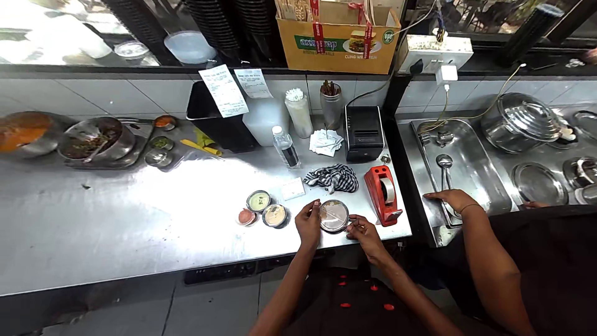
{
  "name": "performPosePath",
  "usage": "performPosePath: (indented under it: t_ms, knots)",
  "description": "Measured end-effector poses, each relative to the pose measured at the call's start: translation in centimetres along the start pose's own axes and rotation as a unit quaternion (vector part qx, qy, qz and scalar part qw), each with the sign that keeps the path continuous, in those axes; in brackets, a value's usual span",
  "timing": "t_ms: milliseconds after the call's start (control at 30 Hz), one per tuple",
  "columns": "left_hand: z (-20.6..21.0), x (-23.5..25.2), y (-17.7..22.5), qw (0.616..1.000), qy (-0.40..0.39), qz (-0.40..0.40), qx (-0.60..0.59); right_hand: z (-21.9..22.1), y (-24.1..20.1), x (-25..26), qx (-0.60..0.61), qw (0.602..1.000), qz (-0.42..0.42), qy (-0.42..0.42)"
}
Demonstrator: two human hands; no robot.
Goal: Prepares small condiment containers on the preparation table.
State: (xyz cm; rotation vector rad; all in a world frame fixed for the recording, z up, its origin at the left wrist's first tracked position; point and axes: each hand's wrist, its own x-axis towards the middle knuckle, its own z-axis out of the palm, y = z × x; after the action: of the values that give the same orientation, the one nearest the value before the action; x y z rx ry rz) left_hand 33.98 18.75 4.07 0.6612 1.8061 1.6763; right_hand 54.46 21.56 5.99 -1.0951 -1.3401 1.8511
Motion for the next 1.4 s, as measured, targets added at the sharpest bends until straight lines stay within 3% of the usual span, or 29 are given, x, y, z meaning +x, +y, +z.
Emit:
performPosePath:
  t_ms: [200, 500, 633, 833, 933, 1000, 1100, 1200, 1400]
  knots:
    - [-0.4, 0.6, -0.4, 0.998, 0.007, -0.015, 0.059, 0.2, 0.6, 0.9, -0.161, 0.987, -0.022, 0.012]
    - [-1.1, 0.8, -0.1, 0.991, -0.007, -0.029, 0.13, -0.3, 0.2, 1.4, -0.218, 0.975, 0.038, -0.027]
    - [-1.7, 1.5, 1.0, 0.978, -0.05, -0.049, 0.195, -0.3, 0.2, 2.0, -0.262, 0.963, 0.047, -0.047]
    - [-3.2, 3.3, 2.7, 0.945, -0.126, -0.151, 0.263, 1.2, -1.5, 2.2, -0.426, 0.904, 0.038, 0.004]
    - [-4.0, 3.6, 2.2, 0.935, -0.103, -0.1, 0.323, 0.9, -1.5, 1.7, -0.5, 0.864, 0.052, 0.032]
    - [-4.0, 3.5, 2.0, 0.94, -0.068, -0.011, 0.334, 0.1, -1.0, 1.5, -0.464, 0.883, 0.05, 0.045]
    - [-3.6, 2.5, 2.3, 0.948, -0.12, 0.089, 0.28, 0.2, -1.0, 0.9, -0.24, 0.961, 0.139, -0.006]
    - [-2.7, 1.1, 1.7, 0.959, -0.146, 0.069, 0.232, 1.5, -0.7, 1.0, -0.084, 0.973, 0.21, -0.035]
    - [-3.1, 0.6, 0.6, 0.954, -0.097, 0.02, 0.283, 2.0, 0.2, 2.6, -0.094, 0.98, 0.173, 0.022]
